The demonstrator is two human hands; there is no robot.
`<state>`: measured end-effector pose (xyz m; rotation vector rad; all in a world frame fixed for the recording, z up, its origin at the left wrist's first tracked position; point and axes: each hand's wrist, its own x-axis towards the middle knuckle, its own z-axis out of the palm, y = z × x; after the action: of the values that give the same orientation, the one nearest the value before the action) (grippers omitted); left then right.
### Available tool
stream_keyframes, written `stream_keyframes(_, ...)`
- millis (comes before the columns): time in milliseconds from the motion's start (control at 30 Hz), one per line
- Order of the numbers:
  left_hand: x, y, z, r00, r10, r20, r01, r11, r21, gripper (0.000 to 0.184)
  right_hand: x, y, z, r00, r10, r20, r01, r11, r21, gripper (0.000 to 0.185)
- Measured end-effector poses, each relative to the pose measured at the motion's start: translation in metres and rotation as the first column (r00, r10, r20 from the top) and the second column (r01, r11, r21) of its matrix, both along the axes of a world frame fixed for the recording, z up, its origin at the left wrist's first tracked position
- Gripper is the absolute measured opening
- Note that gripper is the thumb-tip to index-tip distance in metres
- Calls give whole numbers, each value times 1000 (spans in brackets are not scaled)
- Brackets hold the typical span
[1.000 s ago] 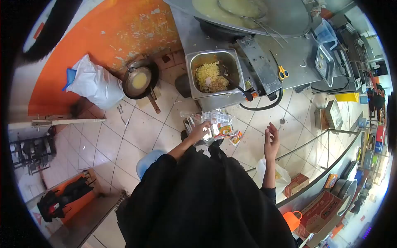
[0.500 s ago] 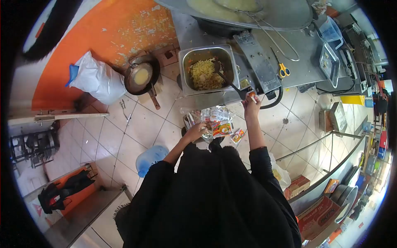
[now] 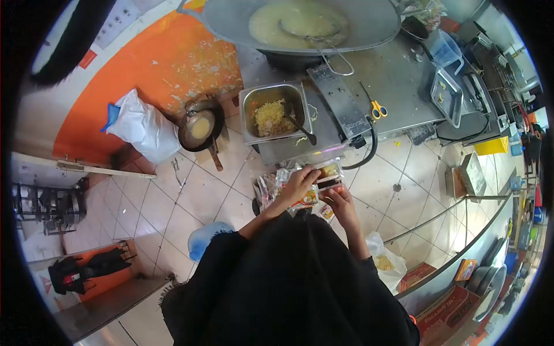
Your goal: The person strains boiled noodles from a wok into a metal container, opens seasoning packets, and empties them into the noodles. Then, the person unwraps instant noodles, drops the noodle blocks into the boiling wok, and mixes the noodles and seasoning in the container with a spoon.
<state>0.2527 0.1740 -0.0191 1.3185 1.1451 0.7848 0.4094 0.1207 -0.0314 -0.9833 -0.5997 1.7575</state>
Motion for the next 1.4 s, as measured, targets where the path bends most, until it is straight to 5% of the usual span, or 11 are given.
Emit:
stream_keyframes(100, 1, -11, 6, 997, -32, -77, 43, 988, 149, 25, 14, 7, 7, 985, 132, 108, -138, 989, 50, 24)
stream_keyframes(167, 1, -18, 5, 995, -57, -84, 94, 836, 541, 23, 19, 19, 17, 922, 253, 295, -306, 940, 150, 25)
stream_keyframes(200, -2, -24, 4, 986, -164, -4, 159, 951, 266, 23, 20, 22, 24, 856, 328, 400, -411, 901, 141, 25)
stream_keyframes(467, -4, -42, 6, 874, 129, 468, 15, 956, -293, 25, -6, 20, 27, 811, 159, 563, -350, 904, 247, 28)
stream_keyframes(600, -2, -48, 22, 899, 114, 423, -20, 975, -220, 27, -1, 17, 40, 808, 226, 544, -394, 893, 216, 26)
stream_keyframes(700, -5, -48, 9, 977, -85, 197, 77, 996, 44, 23, -2, 14, 58, 921, 295, 254, -323, 943, 78, 27)
stream_keyframes(900, 5, -51, 2, 835, 151, 529, 55, 934, -353, 21, 2, 9, 37, 800, 233, 552, -390, 902, 185, 26)
stream_keyframes(1100, 3, -53, 5, 961, -96, 258, 98, 995, 5, 16, 7, 0, 47, 899, 307, 311, -366, 918, 152, 23)
stream_keyframes(1233, 12, -59, 4, 929, 25, 368, 92, 951, -297, 23, 11, -5, 39, 923, 254, 288, -290, 953, 89, 26)
stream_keyframes(1300, 14, -60, -1, 837, 163, 523, 158, 842, -515, 28, 9, -7, 28, 814, 122, 567, -299, 926, 230, 30)
stream_keyframes(1400, 15, -55, 4, 865, 36, 501, 235, 852, -467, 32, 14, -12, 44, 870, 97, 483, -239, 940, 241, 31)
